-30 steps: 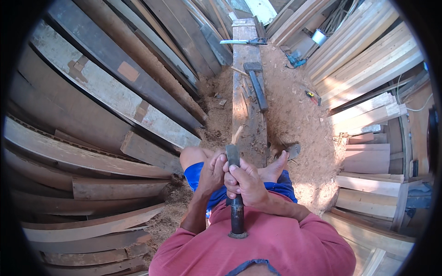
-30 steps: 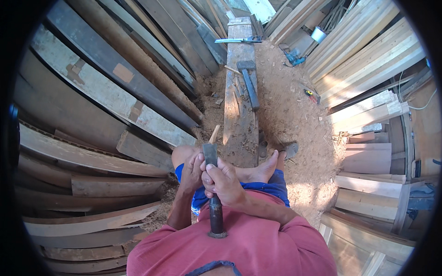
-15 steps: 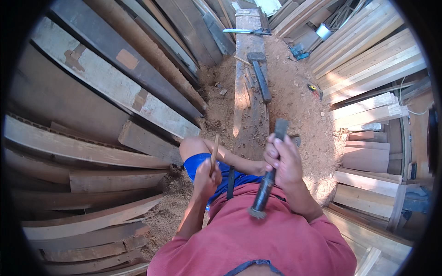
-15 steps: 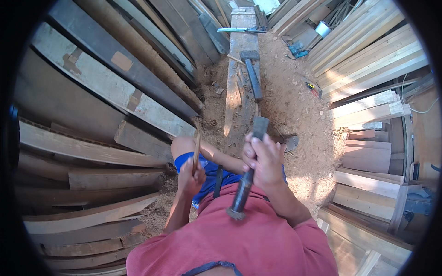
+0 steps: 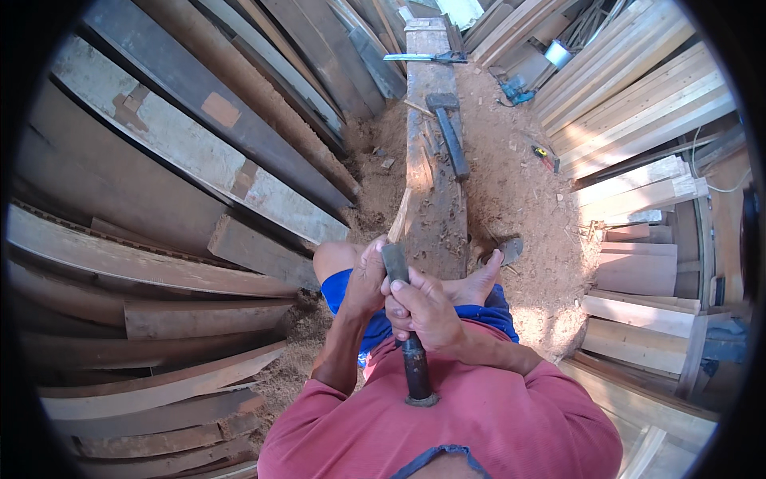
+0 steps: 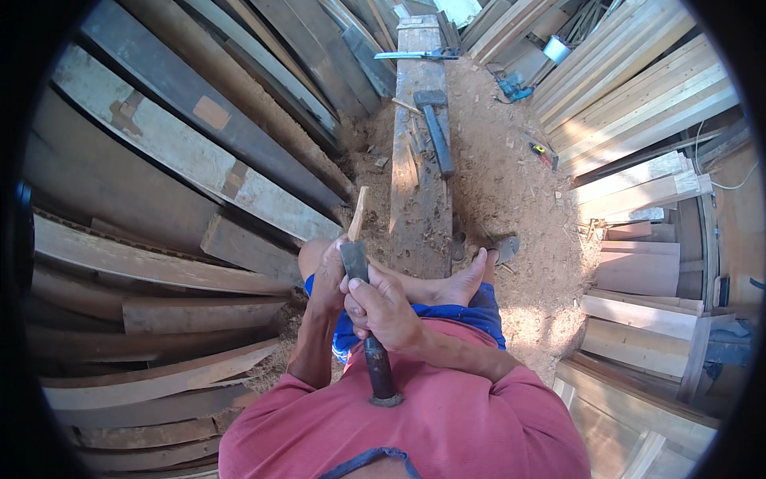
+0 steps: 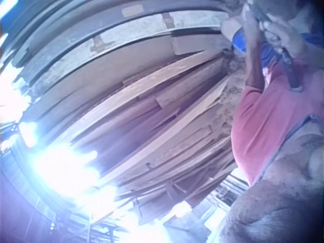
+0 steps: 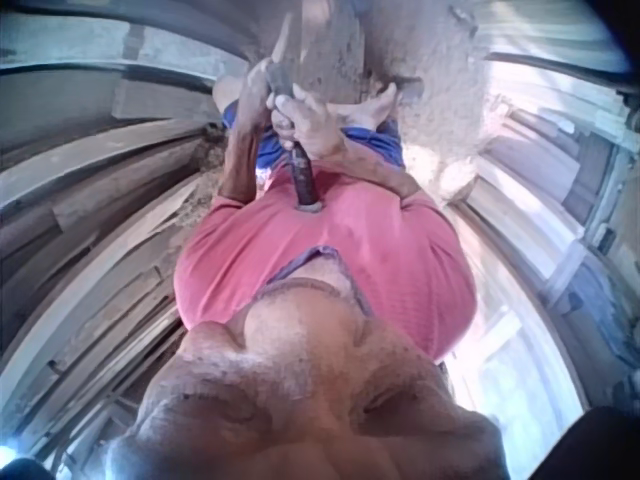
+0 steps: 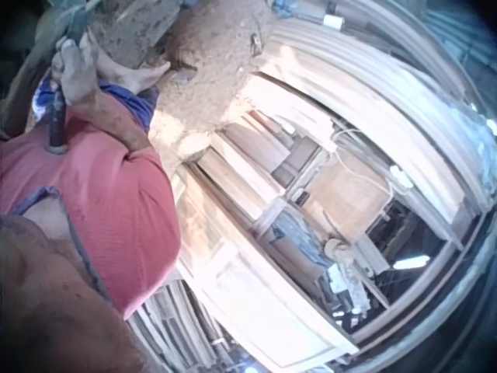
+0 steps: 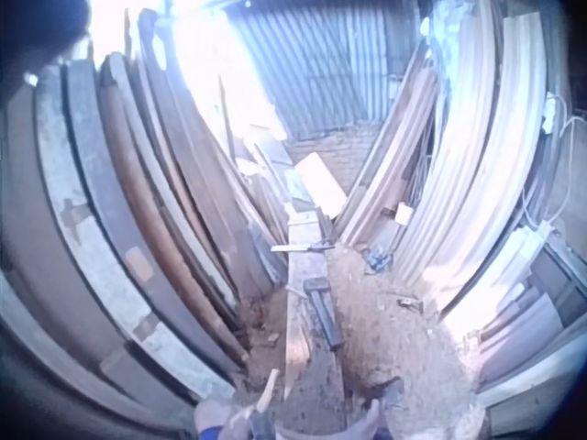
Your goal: The person chisels a small piece of wood by hand using a chisel and a hammer, holding the wood against a larger beam.
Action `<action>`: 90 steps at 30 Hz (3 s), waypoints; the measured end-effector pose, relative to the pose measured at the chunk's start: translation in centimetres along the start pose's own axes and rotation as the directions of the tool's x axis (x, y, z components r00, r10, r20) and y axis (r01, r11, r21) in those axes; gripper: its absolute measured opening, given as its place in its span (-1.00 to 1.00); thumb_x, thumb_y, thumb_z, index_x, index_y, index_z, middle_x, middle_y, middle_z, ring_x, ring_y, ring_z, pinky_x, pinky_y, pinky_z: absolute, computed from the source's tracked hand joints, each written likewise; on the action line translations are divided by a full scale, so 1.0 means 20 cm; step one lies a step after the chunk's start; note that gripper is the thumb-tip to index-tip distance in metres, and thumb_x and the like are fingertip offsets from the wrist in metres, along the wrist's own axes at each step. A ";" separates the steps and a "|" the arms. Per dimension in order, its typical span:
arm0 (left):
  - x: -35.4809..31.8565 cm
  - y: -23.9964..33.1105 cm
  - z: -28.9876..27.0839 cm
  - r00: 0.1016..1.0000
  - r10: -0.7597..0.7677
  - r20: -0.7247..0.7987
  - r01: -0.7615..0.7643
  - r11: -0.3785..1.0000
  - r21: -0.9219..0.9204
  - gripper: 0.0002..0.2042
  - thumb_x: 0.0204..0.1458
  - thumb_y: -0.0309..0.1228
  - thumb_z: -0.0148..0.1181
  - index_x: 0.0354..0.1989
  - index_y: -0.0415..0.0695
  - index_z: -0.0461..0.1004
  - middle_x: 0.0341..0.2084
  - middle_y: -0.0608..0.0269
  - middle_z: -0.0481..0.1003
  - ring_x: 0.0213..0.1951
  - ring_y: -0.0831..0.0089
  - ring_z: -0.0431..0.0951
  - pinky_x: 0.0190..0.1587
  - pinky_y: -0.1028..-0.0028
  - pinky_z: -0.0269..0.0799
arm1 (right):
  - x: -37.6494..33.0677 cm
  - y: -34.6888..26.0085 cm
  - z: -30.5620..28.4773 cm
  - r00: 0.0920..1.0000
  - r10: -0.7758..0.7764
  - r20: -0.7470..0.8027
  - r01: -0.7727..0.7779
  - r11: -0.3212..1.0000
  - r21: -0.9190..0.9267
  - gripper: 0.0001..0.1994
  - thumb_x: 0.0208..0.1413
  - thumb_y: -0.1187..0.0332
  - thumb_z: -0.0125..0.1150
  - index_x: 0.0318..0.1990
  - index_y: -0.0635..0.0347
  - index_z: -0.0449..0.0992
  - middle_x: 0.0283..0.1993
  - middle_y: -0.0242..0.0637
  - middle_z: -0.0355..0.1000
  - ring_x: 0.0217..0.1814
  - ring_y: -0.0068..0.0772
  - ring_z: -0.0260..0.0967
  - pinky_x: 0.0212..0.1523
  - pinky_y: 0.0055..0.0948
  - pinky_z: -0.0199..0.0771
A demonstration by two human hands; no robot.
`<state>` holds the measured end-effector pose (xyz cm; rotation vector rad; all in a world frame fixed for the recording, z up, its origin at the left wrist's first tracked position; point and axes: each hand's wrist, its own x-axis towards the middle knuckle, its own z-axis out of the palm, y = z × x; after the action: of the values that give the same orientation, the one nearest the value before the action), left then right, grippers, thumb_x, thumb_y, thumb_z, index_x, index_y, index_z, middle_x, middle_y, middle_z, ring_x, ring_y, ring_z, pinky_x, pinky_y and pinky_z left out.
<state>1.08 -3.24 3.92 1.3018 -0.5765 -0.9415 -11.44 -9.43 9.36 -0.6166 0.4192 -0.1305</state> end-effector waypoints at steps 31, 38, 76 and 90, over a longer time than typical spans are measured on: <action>-0.09 -0.24 0.07 0.948 -0.210 0.238 0.293 0.866 -0.405 -0.58 0.28 0.01 -0.20 -0.36 -0.11 0.33 -0.74 0.42 0.16 -0.70 0.63 0.09 -0.64 0.58 0.01 | 0.19 -0.18 -0.34 0.954 -0.276 -0.117 0.225 0.917 -0.330 -0.81 0.28 0.30 0.00 -0.08 0.20 0.38 -0.50 -0.48 0.29 -0.61 -0.78 0.15 -0.62 -0.68 0.19; 0.09 -0.11 0.05 0.954 -0.295 -0.047 0.261 0.898 -0.353 -0.63 0.32 -0.09 -0.24 -0.32 -0.12 0.34 -0.66 0.43 0.24 -0.60 0.66 0.20 -0.52 0.58 0.16 | 0.18 -0.05 -0.21 0.994 -0.076 -0.073 0.091 0.965 0.245 -0.85 0.31 0.33 -0.13 -0.07 0.13 0.32 -0.44 -0.46 0.29 -0.60 -0.69 0.15 -0.55 -0.59 0.30; -0.04 0.03 0.01 0.989 0.138 0.045 -0.144 0.970 0.196 -0.69 0.34 -0.22 -0.23 -0.30 -0.16 0.37 -0.53 0.46 0.29 -0.45 0.68 0.24 -0.38 0.59 0.23 | -0.01 0.00 -0.02 0.999 -0.027 0.036 0.025 0.997 0.068 -0.87 0.30 0.33 -0.16 -0.20 0.16 0.28 -0.55 -0.51 0.15 -0.68 -0.74 0.00 -0.67 -0.62 0.17; -0.22 -0.14 0.00 0.993 -0.106 0.061 0.114 0.981 -0.156 -0.56 0.31 0.01 -0.26 -0.34 -0.12 0.36 -0.75 0.44 0.20 -0.73 0.63 0.12 -0.62 0.59 0.08 | -0.02 -0.10 -0.34 0.942 -0.210 -0.263 0.239 0.968 0.082 -0.86 0.29 0.33 -0.09 -0.13 0.17 0.31 -0.50 -0.52 0.18 -0.65 -0.72 0.06 -0.64 -0.60 0.20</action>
<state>-1.95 0.38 1.88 1.1777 -0.4626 -1.0935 -14.54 -14.59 5.70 -0.5367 0.5828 -0.4525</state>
